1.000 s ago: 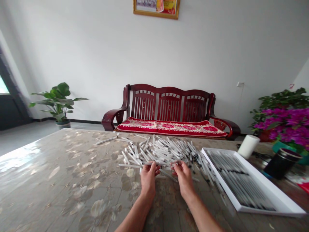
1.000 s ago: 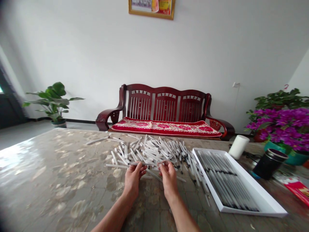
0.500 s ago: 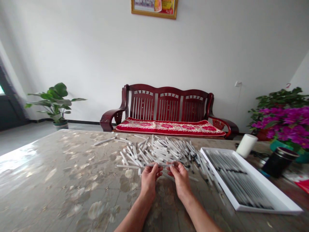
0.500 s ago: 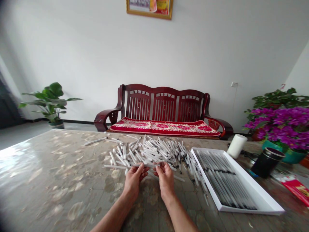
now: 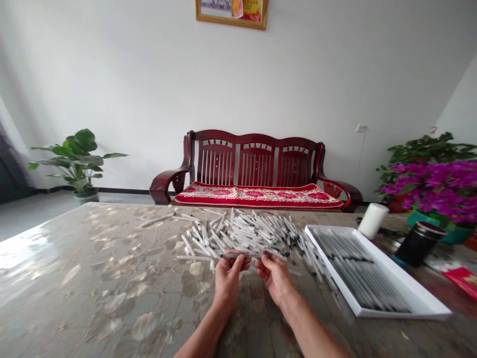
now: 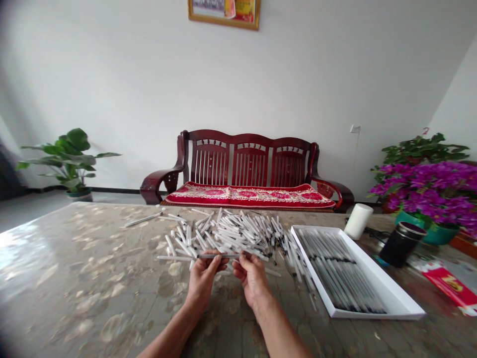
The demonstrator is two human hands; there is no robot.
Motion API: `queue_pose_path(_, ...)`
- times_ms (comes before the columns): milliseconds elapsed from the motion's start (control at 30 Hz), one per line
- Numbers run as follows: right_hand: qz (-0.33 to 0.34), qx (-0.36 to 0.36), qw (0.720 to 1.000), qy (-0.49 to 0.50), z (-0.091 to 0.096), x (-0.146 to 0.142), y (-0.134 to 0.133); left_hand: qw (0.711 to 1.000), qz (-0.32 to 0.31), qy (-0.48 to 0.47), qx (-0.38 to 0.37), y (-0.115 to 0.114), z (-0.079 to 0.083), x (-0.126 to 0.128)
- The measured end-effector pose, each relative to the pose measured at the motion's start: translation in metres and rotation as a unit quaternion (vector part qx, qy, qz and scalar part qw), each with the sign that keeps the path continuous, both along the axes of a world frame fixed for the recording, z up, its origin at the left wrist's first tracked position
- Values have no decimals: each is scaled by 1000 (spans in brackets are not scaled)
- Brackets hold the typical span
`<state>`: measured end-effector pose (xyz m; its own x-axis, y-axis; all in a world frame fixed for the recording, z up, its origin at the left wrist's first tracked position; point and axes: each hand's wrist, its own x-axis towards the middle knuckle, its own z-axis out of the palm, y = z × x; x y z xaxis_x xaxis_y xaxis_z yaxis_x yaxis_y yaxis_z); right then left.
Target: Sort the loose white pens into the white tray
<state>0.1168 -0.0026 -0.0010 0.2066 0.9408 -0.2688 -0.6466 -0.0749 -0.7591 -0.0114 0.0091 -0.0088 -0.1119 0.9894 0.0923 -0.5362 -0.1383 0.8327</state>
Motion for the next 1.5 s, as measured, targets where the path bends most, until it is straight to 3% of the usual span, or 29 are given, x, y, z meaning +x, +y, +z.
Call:
queue_pose_path(100, 21, -5, 1000, 8, 3, 3, -3, 1000, -5, 15, 14, 0, 0, -2)
queue_pose_path(233, 41, 51, 996, 53, 9, -2, -4, 999, -7, -22, -24, -2, 4, 2)
queue_pose_path(333, 51, 76, 993, 70, 10, -10, -2, 997, -44, -54, -42, -5, 9, 6)
queue_pose_path(600, 14, 53, 998, -28, 18, -17, 2, 997, -52, -14, -59, -9, 9, 6)
queue_pose_path(733, -42, 29, 992, -112, 38, 16, 11, 995, -54, 73, -49, -11, 9, 6)
queue_pose_path(867, -82, 13, 974, -211, 58, 89, 13, 987, -65, 147, -27, -13, 9, 6)
queue_pose_path(933, -100, -4, 952, -289, 64, 135, 6, 985, -59, 161, -19, -13, 8, 7)
queue_pose_path(1033, -117, -51, 898, -421, 69, 206, -13, 985, -52, 165, -12, -10, 7, 8)
queue_pose_path(1200, -97, -155, 764, -619, 65, 291, -38, 985, -2, 172, -4, -3, 2, 5)
queue_pose_path(1333, -58, -211, 661, -718, 47, 312, -44, 980, 38, 197, 0, 2, -2, 0)
queue_pose_path(1500, -12, -233, 580, -780, 35, 307, -48, 977, 51, 209, 1, 2, -3, -3)
